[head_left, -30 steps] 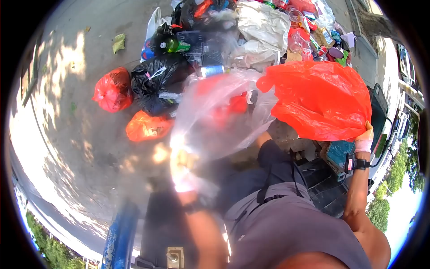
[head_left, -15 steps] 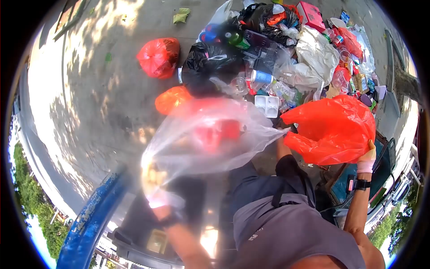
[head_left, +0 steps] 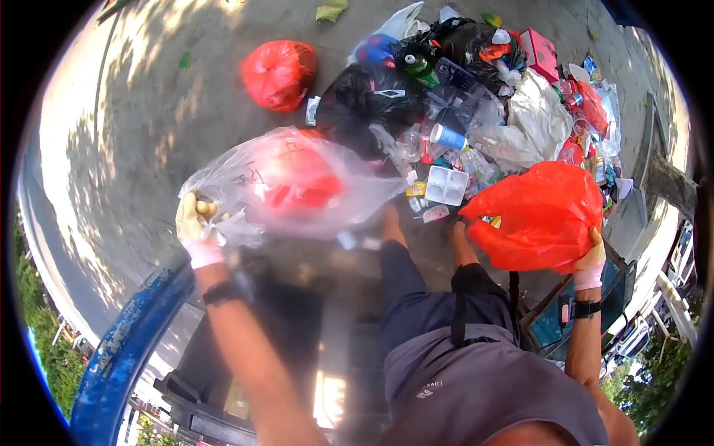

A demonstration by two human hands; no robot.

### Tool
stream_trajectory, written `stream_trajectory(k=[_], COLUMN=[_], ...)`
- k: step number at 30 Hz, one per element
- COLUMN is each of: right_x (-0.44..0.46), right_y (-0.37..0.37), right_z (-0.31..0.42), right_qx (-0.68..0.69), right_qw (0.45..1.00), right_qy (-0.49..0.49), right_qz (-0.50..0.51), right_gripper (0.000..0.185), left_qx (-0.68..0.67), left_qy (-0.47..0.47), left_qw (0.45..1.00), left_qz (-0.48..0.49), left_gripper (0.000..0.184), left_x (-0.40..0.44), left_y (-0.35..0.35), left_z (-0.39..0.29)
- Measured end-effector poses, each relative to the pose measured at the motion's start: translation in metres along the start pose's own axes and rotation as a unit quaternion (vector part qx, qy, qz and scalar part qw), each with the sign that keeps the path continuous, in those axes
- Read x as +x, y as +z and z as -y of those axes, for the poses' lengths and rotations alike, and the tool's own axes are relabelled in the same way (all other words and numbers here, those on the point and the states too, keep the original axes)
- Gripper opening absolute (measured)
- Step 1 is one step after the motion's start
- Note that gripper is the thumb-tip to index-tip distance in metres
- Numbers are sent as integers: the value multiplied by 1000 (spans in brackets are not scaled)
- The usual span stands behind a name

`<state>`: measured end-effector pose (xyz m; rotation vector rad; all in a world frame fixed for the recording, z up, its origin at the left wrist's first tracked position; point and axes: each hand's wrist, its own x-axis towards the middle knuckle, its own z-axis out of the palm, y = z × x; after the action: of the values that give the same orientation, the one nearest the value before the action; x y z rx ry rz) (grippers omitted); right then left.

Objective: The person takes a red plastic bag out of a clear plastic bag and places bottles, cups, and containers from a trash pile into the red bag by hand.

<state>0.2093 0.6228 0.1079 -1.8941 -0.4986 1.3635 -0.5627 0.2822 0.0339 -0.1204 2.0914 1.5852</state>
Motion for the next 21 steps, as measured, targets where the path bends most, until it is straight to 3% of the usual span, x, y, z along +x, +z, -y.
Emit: stream_trajectory(k=[2,4,10,13,15,16,19,21], right_x=[2,-9,-32,-37,-30,-32,-38,-35], right_y=[0,15,29,39,29,27,12,-6], right_z=[-5,-4,-11,-16,-26,-28,-31,-37], right_qx=[-38,0,3,27,42,44,45,27], right_qw=[999,999,998,999,999,999,999,999], right_qy=[-36,-6,-28,-3,11,11,14,-6], right_qz=[15,33,61,27,1,-15,-13,-21], right_gripper=[38,38,39,40,41,40,29,33], left_qx=[-18,-52,-15,9,31,189,400,492], left_qy=[15,42,95,93,0,25,159,257], left_qw=[1000,998,991,975,966,940,826,774], left_qz=[15,16,96,204,257,282,364,304], left_gripper=[24,22,24,28,36,47,66,67], left_x=[33,71,134,173,165,155,162,143], left_y=[17,34,117,158,194,203,220,228], left_z=[-11,-17,-41,-1,13,14,29,2])
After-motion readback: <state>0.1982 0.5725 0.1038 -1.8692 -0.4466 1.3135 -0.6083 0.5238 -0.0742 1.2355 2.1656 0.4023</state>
